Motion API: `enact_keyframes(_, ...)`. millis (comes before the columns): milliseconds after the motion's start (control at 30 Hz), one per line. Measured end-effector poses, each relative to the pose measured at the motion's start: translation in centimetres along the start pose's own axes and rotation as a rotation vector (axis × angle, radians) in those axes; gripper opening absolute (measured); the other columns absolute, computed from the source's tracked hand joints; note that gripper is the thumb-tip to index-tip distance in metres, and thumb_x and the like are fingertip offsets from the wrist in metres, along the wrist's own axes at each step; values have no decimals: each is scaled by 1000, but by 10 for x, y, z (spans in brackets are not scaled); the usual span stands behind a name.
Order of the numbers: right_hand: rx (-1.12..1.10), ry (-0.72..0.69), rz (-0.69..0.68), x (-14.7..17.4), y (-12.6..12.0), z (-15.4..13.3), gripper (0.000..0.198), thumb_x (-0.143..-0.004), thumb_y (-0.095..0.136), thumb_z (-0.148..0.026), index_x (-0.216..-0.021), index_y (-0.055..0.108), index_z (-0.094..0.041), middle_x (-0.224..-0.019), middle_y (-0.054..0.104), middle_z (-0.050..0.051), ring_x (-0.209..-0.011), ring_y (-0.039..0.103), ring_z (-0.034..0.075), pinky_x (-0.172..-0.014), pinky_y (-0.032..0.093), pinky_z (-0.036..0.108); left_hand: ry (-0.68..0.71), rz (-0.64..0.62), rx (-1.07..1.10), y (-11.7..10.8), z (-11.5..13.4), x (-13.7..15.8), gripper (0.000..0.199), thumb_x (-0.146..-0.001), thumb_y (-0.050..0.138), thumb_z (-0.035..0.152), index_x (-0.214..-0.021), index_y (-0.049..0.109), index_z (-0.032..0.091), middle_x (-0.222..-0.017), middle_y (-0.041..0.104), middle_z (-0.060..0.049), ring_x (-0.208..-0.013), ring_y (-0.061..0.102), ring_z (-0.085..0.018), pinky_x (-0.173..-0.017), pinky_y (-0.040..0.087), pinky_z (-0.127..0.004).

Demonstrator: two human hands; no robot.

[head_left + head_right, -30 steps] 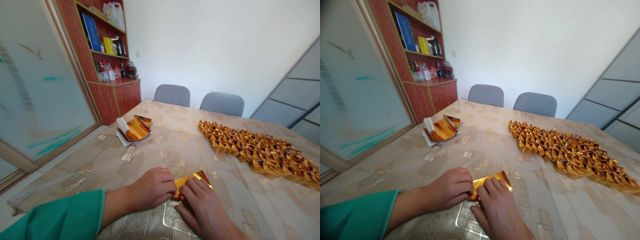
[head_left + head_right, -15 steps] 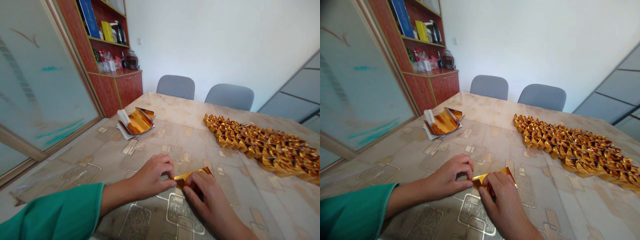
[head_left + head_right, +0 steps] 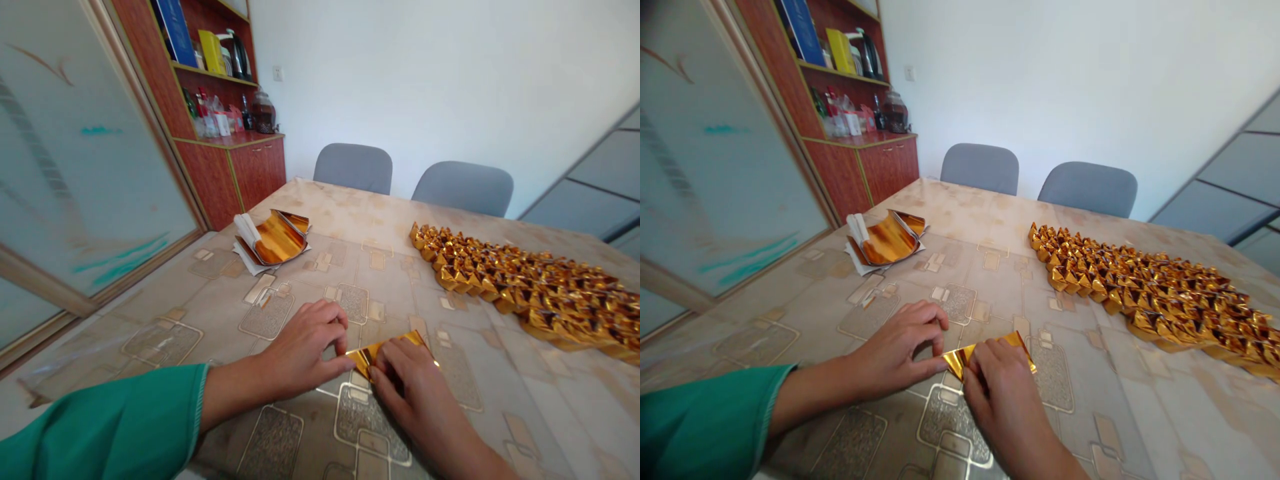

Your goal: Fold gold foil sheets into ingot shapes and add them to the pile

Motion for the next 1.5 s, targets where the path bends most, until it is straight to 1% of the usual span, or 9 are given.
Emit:
enact_keyframes(167,74,-11,-2,0,5,2,22,-87,55,-12,-69,45,-21,-71,56,0,-68,50,18,-63,29,30,-33,12,-28,3,-1,0,14,-78,75,22,-74,62,18,-99,60,-1,-97,54,-20,-84,38,-35)
enact_keyframes(567,178,-24,111,2,13,2,17,-81,55,-9,-75,45,-22,-71,55,0,-66,50,19,-63,28,31,-83,15,-97,5,1,0,19,-76,77,24,-72,59,18,-98,58,-2,-98,52,-22,-84,39,-37)
enact_keyframes(867,177,-23,34,2,11,2,17,-85,54,-11,-74,47,-22,-74,58,1,-71,52,21,-66,31,32,-69,31,-165,5,1,-1,24,-74,81,26,-72,59,17,-97,59,-3,-95,52,-23,-84,40,-39)
enact_keyframes(933,163,-10,27,2,12,3,17,-85,54,-11,-74,47,-21,-74,57,1,-71,52,21,-66,31,32,-2,55,-215,5,3,-1,21,-77,78,28,-78,60,18,-98,59,-4,-95,52,-23,-83,40,-38)
enact_keyframes(1033,134,6,15,1,12,4,16,-85,54,-11,-74,49,-21,-75,57,2,-72,52,21,-66,31,32,241,23,-300,10,12,-1,7,-90,64,24,-86,63,18,-97,60,-3,-90,53,-20,-78,41,-32)
enact_keyframes(1100,84,19,-6,1,9,4,15,-86,54,-12,-75,50,-21,-77,58,2,-73,52,20,-66,32,32,355,-51,-319,14,17,-2,17,-97,52,20,-84,64,18,-89,61,-1,-82,53,-17,-71,40,-28)
enact_keyframes(1167,14,47,-26,2,4,5,16,-92,51,-16,-76,52,-21,-78,59,2,-73,52,20,-67,33,32,366,-100,-285,15,19,-4,25,-99,46,19,-83,64,17,-85,62,-1,-79,54,-16,-68,40,-26)
enact_keyframes(1300,-66,89,-23,5,-6,11,31,-99,42,-23,-70,53,-20,-76,59,3,-73,52,19,-67,34,32,357,-101,-243,13,18,-7,23,-100,46,20,-87,65,18,-88,64,-1,-80,57,-15,-68,42,-25)
enact_keyframes(1500,-57,110,-16,7,-5,15,29,-89,56,-23,-61,52,-20,-68,57,1,-69,52,19,-65,33,32,350,-91,-230,15,14,-8,12,-96,56,21,-88,65,18,-90,67,0,-83,59,-16,-74,44,-26)
Point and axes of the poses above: each hand's wrist, its own x-axis away from the middle knuckle, its own y-axis out of the palm, z = x × y, the point moved 3 cm from there along -x, towards the middle knuckle
